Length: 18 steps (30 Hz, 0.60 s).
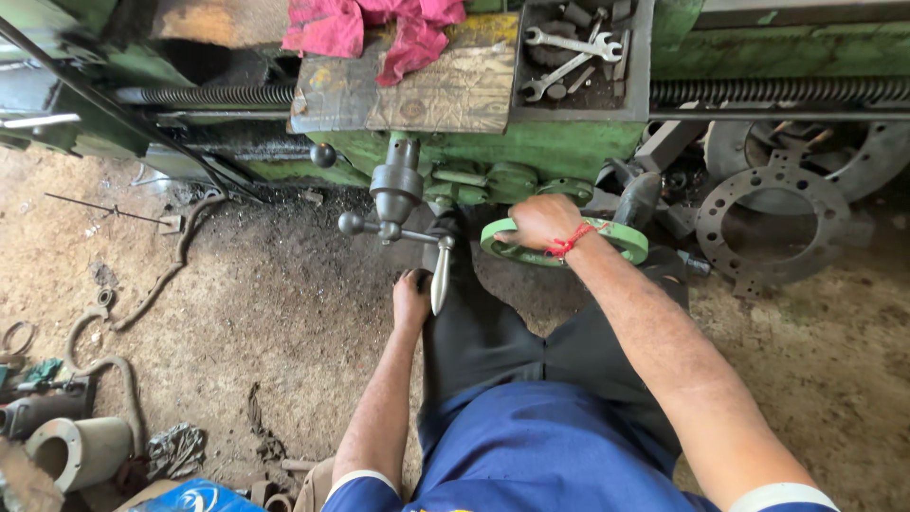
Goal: The person turns a handwheel and operates a lever on a large industrial lathe machine to control its movement and settings.
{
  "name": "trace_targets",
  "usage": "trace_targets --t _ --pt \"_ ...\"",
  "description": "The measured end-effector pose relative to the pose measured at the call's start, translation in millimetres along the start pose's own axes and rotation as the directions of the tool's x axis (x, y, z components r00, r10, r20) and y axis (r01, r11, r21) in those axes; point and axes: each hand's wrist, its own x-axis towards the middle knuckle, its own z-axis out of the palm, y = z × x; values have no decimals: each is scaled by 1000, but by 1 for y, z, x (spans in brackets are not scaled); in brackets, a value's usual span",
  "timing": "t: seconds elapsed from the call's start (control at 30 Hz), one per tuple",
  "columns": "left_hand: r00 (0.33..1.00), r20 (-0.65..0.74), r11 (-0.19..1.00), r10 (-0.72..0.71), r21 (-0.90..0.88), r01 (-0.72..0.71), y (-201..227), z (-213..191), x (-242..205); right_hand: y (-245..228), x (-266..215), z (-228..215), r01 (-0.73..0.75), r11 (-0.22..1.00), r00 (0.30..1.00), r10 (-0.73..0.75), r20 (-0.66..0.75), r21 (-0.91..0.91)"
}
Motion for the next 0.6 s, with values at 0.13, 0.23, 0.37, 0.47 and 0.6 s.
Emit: trace_targets --t 0.13,0.23,0.37,0.47,0.6 --pt "968 250 989 -13 -143 50 -19 3 -5 -1 1 0 6 1000 1000 -6 -10 7" --pt "845 534 1000 -2 25 -14 -24 -23 -20 -1 3 -1 -12 1000 998 12 53 2" --pt "836 549 996 0 78 -51 25 -76 -28 -6 6 -6 -2 1000 998 1 68 11" --pt "887 461 927 7 329 -179 75 -96 -32 -6 4 -5 -25 1000 996 24 91 2" --pt "911 390 594 134 704 -389 127 -77 -61 -6 8 -3 -21 1000 997 19 76 23"
